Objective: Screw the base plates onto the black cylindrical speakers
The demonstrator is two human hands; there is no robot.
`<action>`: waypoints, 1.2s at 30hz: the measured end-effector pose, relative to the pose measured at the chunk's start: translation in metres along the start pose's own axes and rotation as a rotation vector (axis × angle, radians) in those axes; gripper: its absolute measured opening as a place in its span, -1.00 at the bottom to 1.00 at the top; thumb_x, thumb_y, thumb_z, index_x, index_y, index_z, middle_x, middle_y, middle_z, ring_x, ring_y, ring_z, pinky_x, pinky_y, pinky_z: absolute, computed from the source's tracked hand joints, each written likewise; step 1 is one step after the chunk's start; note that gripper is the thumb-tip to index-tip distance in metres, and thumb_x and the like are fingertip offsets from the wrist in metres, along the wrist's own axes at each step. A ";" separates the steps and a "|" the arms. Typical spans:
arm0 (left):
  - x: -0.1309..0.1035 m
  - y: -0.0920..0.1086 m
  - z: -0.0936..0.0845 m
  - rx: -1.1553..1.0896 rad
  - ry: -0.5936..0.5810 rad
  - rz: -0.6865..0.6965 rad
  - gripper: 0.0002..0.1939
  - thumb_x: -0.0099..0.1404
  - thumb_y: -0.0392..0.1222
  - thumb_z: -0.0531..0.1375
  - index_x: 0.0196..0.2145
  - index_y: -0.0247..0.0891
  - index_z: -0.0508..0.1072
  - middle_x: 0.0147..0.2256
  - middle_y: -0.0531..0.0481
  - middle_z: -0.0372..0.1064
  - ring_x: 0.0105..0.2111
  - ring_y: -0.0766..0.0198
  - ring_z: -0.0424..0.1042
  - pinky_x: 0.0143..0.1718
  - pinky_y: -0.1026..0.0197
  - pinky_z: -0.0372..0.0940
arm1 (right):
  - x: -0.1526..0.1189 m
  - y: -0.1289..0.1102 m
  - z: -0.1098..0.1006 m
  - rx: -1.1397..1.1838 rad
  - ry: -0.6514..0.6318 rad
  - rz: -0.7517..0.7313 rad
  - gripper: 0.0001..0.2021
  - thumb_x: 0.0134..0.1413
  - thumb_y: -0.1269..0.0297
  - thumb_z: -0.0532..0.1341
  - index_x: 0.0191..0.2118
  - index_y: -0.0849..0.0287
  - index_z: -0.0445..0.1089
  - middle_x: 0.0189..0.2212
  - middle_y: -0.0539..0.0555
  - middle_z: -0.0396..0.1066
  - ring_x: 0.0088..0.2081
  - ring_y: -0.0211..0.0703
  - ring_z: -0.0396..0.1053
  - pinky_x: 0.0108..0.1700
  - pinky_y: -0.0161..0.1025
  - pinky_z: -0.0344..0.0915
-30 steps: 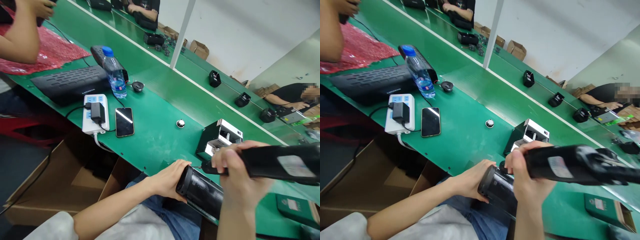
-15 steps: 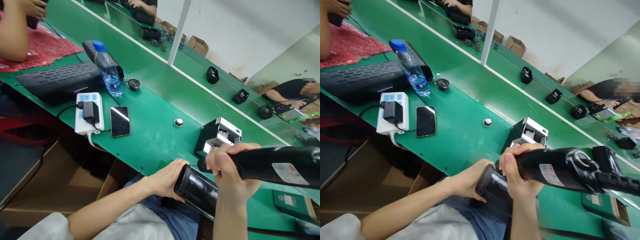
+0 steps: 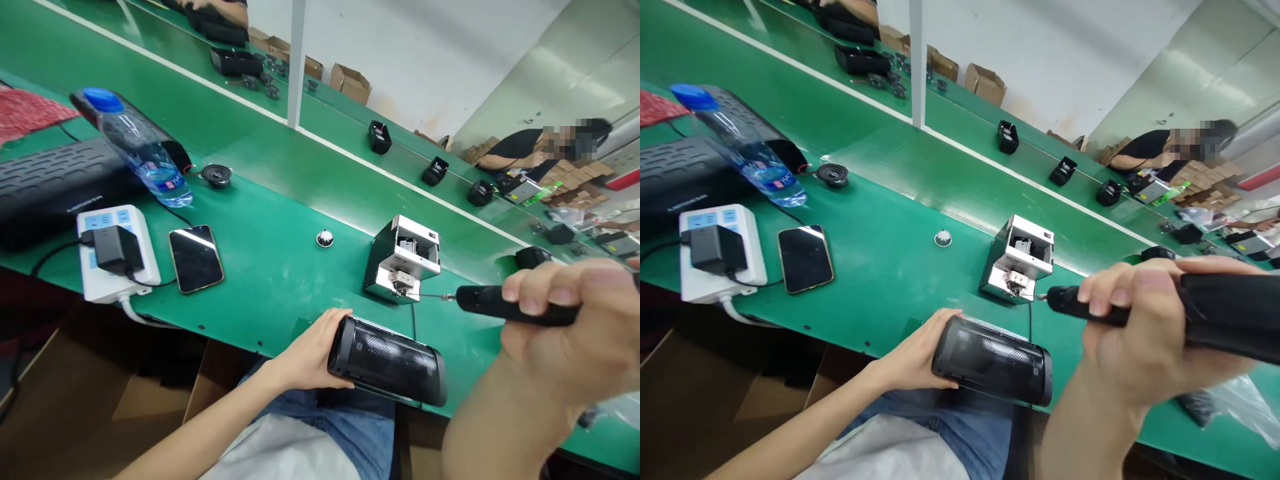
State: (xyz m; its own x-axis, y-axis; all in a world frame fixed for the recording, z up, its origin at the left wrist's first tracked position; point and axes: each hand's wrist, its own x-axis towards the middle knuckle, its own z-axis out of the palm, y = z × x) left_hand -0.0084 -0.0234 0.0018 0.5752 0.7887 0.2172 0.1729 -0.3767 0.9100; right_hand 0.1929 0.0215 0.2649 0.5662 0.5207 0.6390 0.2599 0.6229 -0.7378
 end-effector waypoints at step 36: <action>-0.001 0.002 -0.003 0.029 0.012 0.018 0.40 0.08 -0.02 0.75 0.58 -0.03 -0.04 0.46 -0.35 0.21 0.49 -0.35 0.30 0.53 -0.39 0.29 | 0.025 0.076 -0.008 0.033 -0.176 -0.026 -0.78 -0.03 0.42 0.31 -0.21 0.09 0.39 -0.68 -0.23 0.25 -0.72 -0.21 0.20 -0.66 -0.25 0.18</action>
State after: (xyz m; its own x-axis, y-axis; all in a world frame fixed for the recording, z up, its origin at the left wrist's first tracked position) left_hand -0.0104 -0.0233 0.0043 0.5685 0.7874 0.2382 0.1855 -0.4048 0.8954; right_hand 0.2326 0.0772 0.2232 0.4129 0.5970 0.6878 0.2453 0.6544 -0.7152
